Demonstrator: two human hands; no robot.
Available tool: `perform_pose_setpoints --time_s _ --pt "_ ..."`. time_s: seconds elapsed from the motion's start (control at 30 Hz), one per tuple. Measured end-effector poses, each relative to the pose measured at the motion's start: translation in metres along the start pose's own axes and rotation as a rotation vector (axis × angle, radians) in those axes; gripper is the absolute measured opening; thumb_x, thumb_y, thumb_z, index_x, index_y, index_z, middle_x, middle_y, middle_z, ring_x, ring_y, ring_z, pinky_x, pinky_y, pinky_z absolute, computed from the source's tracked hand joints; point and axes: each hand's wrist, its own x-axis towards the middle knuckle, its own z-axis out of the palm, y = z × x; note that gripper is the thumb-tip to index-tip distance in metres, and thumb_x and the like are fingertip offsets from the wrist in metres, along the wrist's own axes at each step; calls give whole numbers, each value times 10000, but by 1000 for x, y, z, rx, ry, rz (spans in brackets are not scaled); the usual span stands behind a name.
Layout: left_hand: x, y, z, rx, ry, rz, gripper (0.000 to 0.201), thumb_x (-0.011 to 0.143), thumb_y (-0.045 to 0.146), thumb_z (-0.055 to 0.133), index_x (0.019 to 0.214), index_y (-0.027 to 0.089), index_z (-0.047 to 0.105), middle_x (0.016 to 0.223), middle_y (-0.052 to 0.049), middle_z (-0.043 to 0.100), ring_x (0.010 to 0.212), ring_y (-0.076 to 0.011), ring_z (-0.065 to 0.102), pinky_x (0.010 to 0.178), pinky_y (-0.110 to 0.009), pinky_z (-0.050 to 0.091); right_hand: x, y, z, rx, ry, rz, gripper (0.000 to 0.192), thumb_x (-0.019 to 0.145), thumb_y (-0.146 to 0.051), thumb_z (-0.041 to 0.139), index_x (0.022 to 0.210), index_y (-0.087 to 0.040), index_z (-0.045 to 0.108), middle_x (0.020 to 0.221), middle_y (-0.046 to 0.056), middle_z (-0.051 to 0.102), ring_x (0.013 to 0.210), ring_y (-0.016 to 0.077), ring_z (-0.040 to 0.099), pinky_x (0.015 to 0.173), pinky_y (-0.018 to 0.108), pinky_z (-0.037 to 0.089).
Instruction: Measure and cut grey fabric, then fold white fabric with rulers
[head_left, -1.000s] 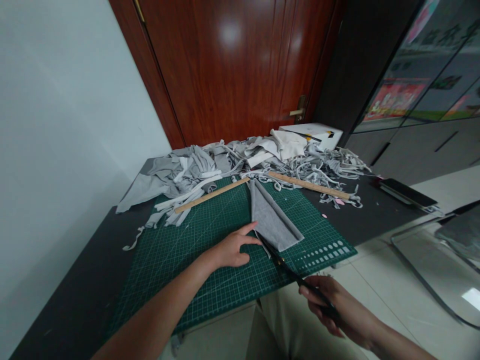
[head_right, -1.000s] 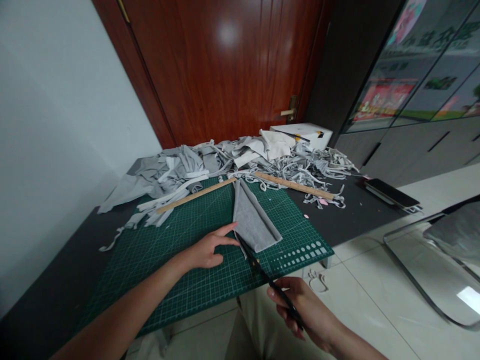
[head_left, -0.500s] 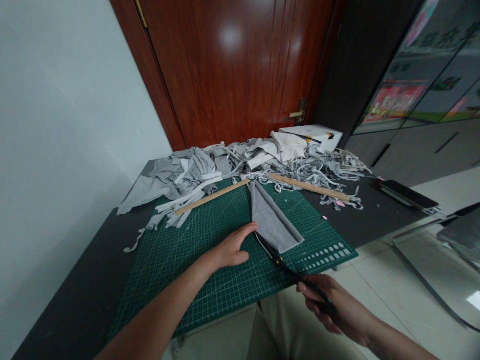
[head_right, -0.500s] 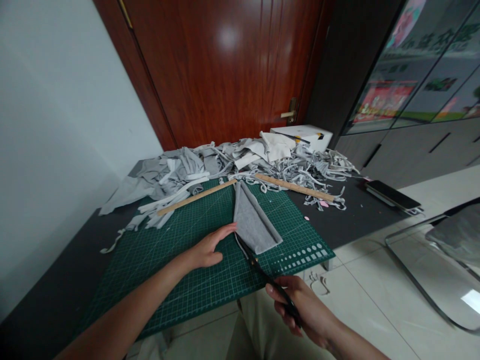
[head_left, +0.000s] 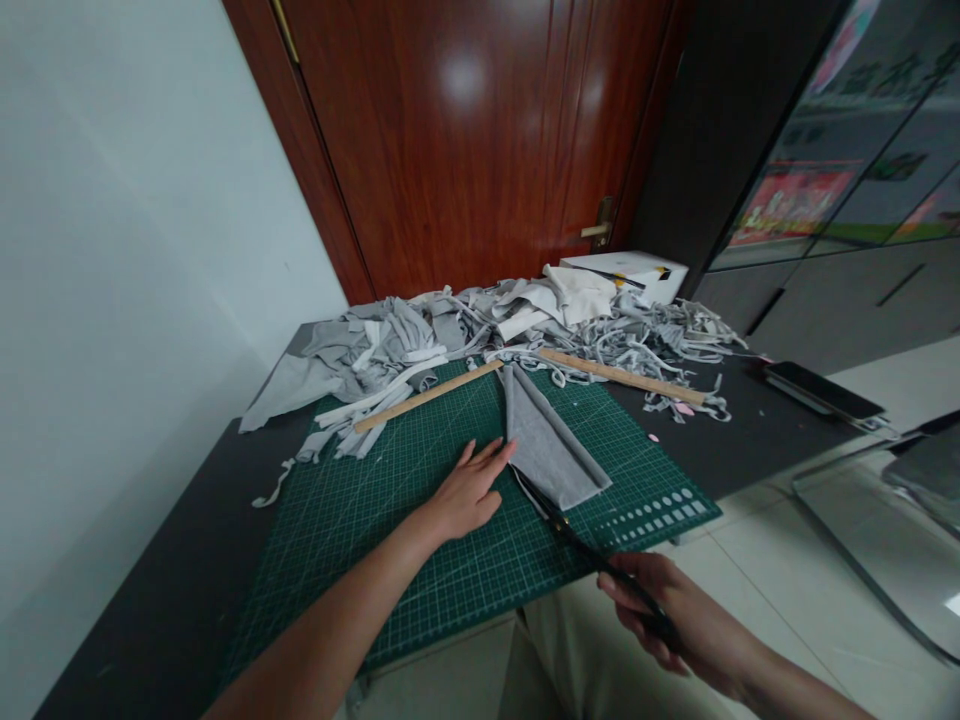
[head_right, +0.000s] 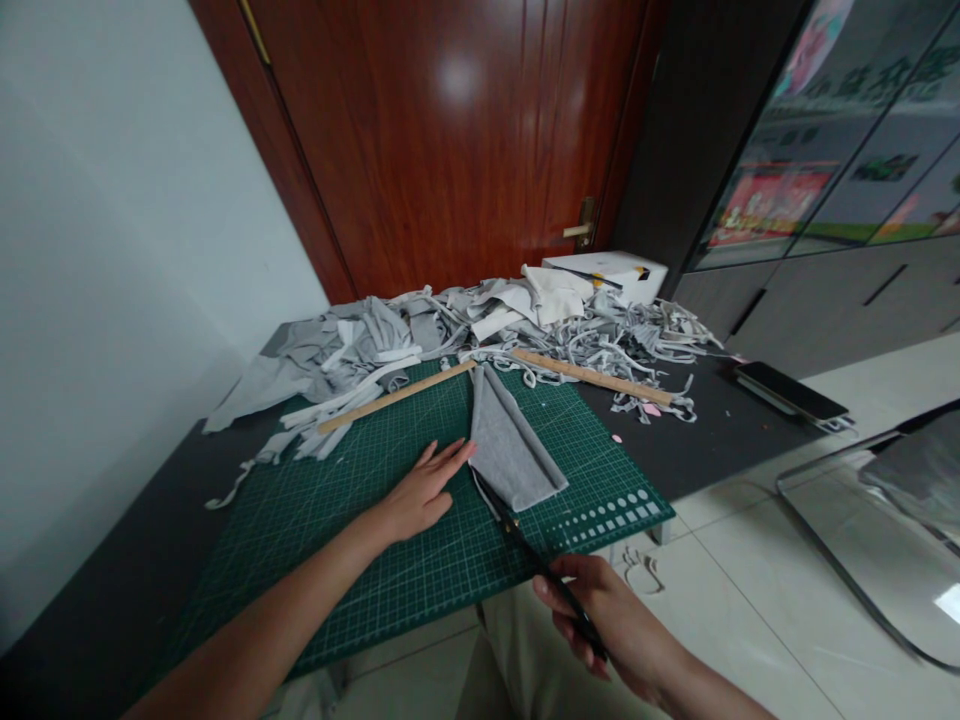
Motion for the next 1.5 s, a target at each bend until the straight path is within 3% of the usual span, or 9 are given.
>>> perform_pose_setpoints --time_s 0.13,0.4,0.8,1.0,1.33,1.5 --pt "1 -1 2 100 8 -52 783 753 106 421 1487 190 161 1536 -59 235 1424 -204 135 1150 -506 -2 -1 -2 1 2 10 24 447 710 -601 626 755 -215 405 501 -107 411 332 15 314 312 155 171" --pt "1 -10 3 -56 -2 -89 703 782 118 381 1465 215 246 1545 -40 193 1418 -158 161 1163 -450 42 1 1 -2 37 -14 -5 441 704 -581 643 716 -211 404 509 -105 405 324 7 286 305 157 173" --pt "1 -12 6 -65 31 -90 712 757 109 395 1451 230 292 1534 -23 227 1413 -169 188 1166 -463 57 10 -1 -4 168 -20 47 492 656 -609 697 747 -217 414 506 -107 435 333 15 307 301 140 168" --pt "0 -15 5 -172 60 -74 726 761 109 368 1465 253 266 1481 6 353 1411 -158 189 1171 -466 69 14 -4 -4 200 -37 47 509 643 -619 710 760 -218 419 509 -104 438 348 18 301 309 145 166" --pt "0 -19 5 -251 103 -72 780 747 113 366 1495 223 172 1447 -13 419 1404 -192 220 1167 -487 87 14 -13 -4 166 -49 30 539 616 -655 707 749 -208 437 497 -101 436 343 19 314 307 153 161" --pt "0 -20 6 -290 187 -68 793 710 99 393 1480 194 226 1524 -27 278 1415 -209 178 1172 -444 122 15 -11 -3 161 -35 21 560 599 -672 711 748 -209 434 495 -104 438 343 18 325 307 147 168"
